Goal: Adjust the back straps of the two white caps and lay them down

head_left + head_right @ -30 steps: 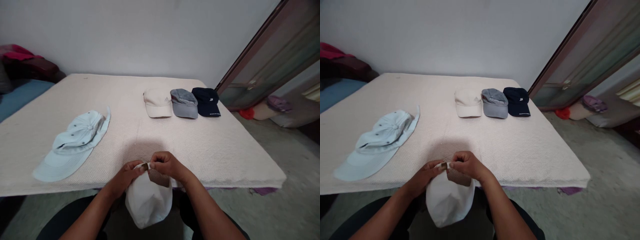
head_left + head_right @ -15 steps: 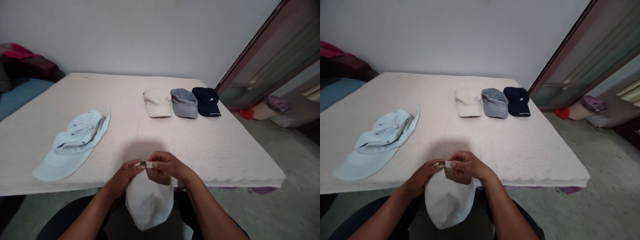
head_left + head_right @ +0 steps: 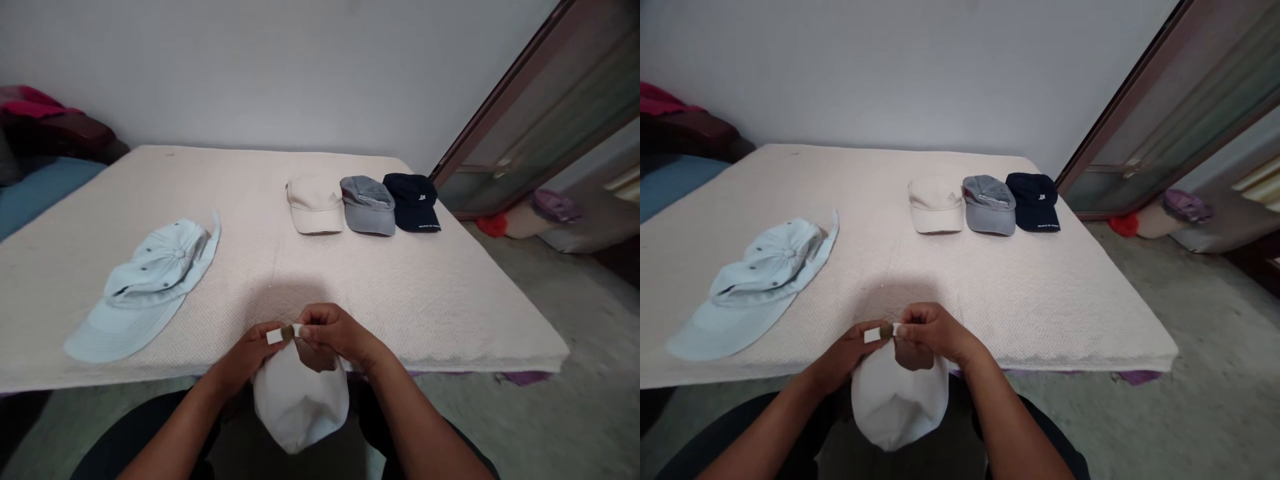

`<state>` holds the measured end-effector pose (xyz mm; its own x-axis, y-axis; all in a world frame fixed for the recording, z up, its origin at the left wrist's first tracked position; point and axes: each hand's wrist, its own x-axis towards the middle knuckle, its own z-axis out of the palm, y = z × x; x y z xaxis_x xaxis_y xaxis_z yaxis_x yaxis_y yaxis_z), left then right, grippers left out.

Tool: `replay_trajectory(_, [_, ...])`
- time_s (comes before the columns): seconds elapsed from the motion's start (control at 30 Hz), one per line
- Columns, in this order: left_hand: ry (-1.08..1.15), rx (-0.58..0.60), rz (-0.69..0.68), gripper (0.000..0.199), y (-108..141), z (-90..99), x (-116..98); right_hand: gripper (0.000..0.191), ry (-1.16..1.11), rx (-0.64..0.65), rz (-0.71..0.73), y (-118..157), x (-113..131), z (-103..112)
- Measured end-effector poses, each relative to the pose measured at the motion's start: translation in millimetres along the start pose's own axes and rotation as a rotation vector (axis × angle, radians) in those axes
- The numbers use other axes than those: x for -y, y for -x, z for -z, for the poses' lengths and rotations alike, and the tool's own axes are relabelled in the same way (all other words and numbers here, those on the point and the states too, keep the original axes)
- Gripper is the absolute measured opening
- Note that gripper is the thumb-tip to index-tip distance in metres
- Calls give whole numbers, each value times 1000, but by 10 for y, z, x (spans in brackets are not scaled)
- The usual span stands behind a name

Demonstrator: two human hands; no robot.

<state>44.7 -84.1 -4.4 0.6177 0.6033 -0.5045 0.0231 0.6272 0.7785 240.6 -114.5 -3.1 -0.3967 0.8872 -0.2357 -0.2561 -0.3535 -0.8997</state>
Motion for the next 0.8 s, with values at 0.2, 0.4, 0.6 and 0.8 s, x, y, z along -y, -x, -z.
replay_trajectory(0.2, [158,83,-27,22,24,37,-25,24,35,5,-23,59,39,65])
replay_trajectory(0.4, [176,53,-37,23,28,53,-32,21,33,-47,-40,89,5,112])
replay_trajectory(0.6, [15,-52,-20,21,56,-18,-48,25,39,-40,-68,54,25,53])
replay_trajectory(0.8, [113,11,-15,21,37,37,-32,22,17,-47,-49,54,40,58])
